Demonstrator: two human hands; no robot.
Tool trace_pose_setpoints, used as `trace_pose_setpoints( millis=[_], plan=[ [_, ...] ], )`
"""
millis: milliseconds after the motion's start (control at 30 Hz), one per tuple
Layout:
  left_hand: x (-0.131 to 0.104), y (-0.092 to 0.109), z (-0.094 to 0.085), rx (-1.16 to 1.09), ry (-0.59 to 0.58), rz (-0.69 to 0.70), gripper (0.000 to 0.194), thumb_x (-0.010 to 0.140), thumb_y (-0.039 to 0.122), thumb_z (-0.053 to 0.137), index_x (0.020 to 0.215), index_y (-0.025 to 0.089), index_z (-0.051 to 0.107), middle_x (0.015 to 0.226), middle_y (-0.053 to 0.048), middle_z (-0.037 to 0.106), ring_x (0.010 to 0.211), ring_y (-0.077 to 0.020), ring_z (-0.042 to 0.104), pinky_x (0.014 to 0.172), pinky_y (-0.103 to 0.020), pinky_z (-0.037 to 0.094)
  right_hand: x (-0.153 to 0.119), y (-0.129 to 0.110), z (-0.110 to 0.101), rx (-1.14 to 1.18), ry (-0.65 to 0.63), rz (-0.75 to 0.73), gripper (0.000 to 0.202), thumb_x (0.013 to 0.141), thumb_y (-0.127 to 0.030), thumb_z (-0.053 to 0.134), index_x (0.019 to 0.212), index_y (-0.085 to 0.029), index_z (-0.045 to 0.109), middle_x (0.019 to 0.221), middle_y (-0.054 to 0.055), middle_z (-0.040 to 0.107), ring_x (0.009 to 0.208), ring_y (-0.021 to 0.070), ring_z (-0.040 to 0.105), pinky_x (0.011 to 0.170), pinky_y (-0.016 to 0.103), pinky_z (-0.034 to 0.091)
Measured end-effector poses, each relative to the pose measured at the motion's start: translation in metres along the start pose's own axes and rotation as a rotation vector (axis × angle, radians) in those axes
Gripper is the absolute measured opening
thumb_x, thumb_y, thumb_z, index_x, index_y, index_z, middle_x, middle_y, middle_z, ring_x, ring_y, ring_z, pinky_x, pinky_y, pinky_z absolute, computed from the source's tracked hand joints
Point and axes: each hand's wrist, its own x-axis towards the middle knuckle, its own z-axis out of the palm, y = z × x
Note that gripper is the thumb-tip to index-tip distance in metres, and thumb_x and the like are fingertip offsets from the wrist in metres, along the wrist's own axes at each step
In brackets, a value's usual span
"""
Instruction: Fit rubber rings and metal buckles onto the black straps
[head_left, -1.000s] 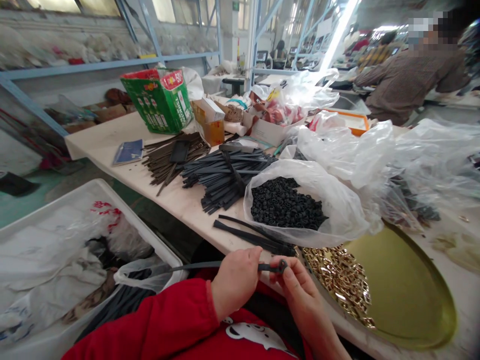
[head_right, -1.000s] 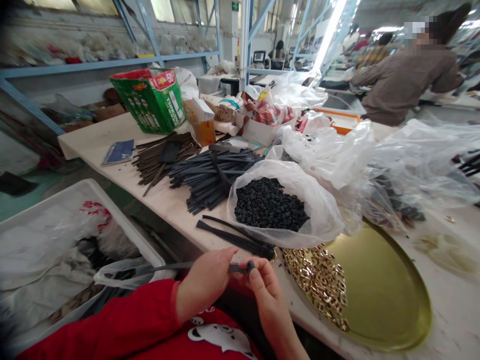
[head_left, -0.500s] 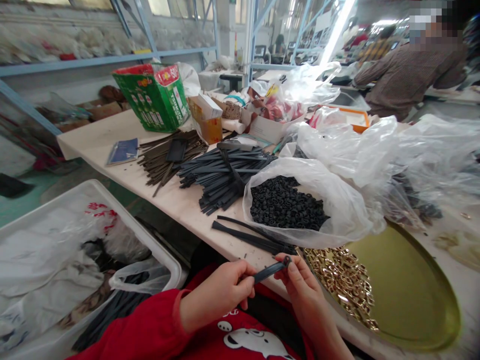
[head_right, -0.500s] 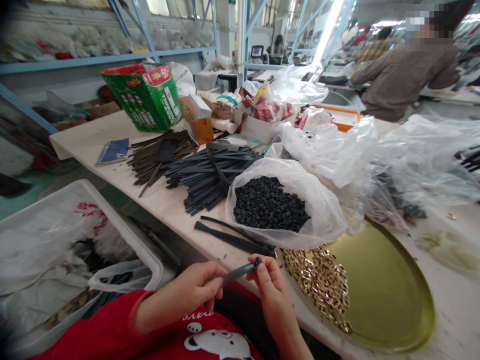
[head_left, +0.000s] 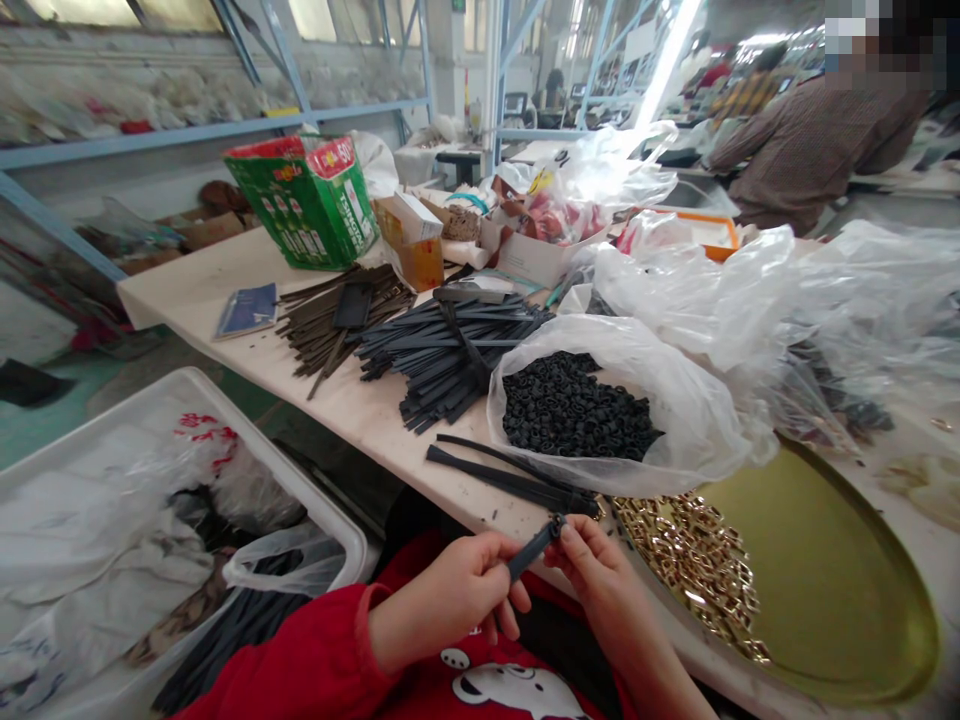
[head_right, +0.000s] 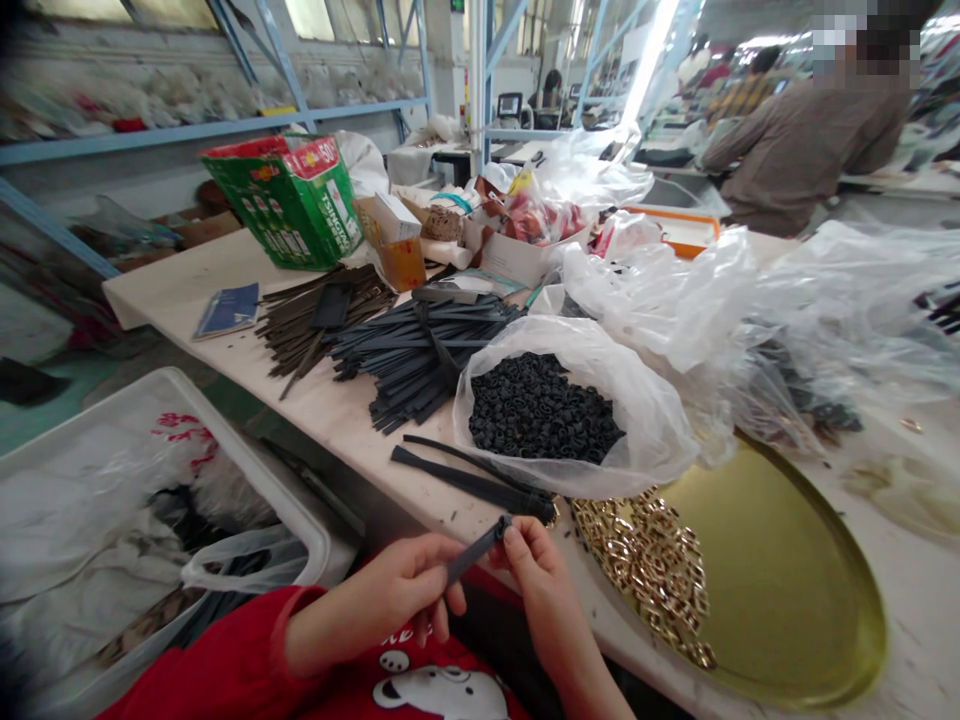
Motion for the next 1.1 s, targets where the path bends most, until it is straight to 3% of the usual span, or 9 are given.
trace_pose_setpoints(
  millis=[433,533,633,733,833,967,1100],
  plan=[
    [-0.003,0.003,0.001,-0.167,-0.058,-0.057,0.03,0.076,0.029,0.046,0.1,0.013,0.056,0.073,-0.003,0.061,0.049,-0.0084,0.055,0.041,-0.017,0.039,-0.002,-0.005,0.008,0.137,-0.005,0.081,0.024,0.071,-0.046,0.066,0.071,-0.023,0.058,0.067,-0.004,0.055,0.065,0.0141,0.051,0.065,0.026,0.046],
    [0.002,-0.003,-0.001,-0.249,-0.083,-0.084,0.036,0.078,0.041,0.047,0.094,0.011,0.057,0.066,-0.002,0.058,0.044,-0.0064,0.047,0.039,-0.017,0.033,-0.004,-0.006,0.01,0.203,-0.067,0.123,0.024,0.071,-0.045,0.066,0.072,-0.022,0.059,0.064,-0.004,0.056,0.061,0.0139,0.053,0.063,0.026,0.046],
    [0.006,-0.011,-0.006,-0.266,-0.041,-0.073,0.036,0.075,0.045,0.054,0.089,0.011,0.059,0.06,0.005,0.045,0.043,-0.0036,0.034,0.04,-0.016,0.023,-0.004,-0.005,0.007,0.183,-0.017,0.114,0.025,0.07,-0.044,0.067,0.075,-0.021,0.061,0.071,-0.001,0.061,0.066,0.015,0.055,0.067,0.028,0.047],
    [0.007,-0.012,-0.008,-0.014,0.121,0.13,0.038,0.082,0.047,0.046,0.089,0.012,0.061,0.065,0.002,0.049,0.054,-0.0081,0.042,0.05,-0.02,0.032,-0.002,-0.002,0.002,0.117,0.057,0.093,0.024,0.07,-0.043,0.069,0.075,-0.02,0.063,0.079,0.0,0.064,0.071,0.0149,0.056,0.069,0.026,0.046],
    [0.006,-0.007,-0.008,0.354,0.285,0.36,0.037,0.089,0.041,0.037,0.083,0.014,0.062,0.079,-0.003,0.058,0.074,-0.0144,0.05,0.068,-0.024,0.037,-0.003,-0.002,0.003,0.16,0.02,0.125,0.023,0.069,-0.042,0.069,0.075,-0.02,0.064,0.075,0.0,0.064,0.066,0.0138,0.055,0.064,0.024,0.045],
    [0.007,-0.001,-0.004,0.685,0.403,0.414,0.027,0.087,0.029,0.042,0.068,0.016,0.056,0.072,-0.001,0.057,0.07,-0.0145,0.05,0.064,-0.023,0.034,-0.007,-0.007,0.012,0.252,0.0,0.152,0.024,0.066,-0.041,0.072,0.072,-0.02,0.062,0.068,-0.001,0.062,0.064,0.0144,0.055,0.063,0.025,0.046],
    [0.01,-0.007,0.002,0.909,0.455,0.414,0.023,0.086,0.023,0.041,0.07,0.017,0.056,0.072,-0.001,0.059,0.067,-0.0143,0.052,0.061,-0.024,0.031,-0.008,-0.005,0.016,0.158,0.046,0.129,0.028,0.066,-0.044,0.07,0.073,-0.02,0.059,0.066,-0.001,0.06,0.061,0.0143,0.053,0.06,0.026,0.044]
  ],
)
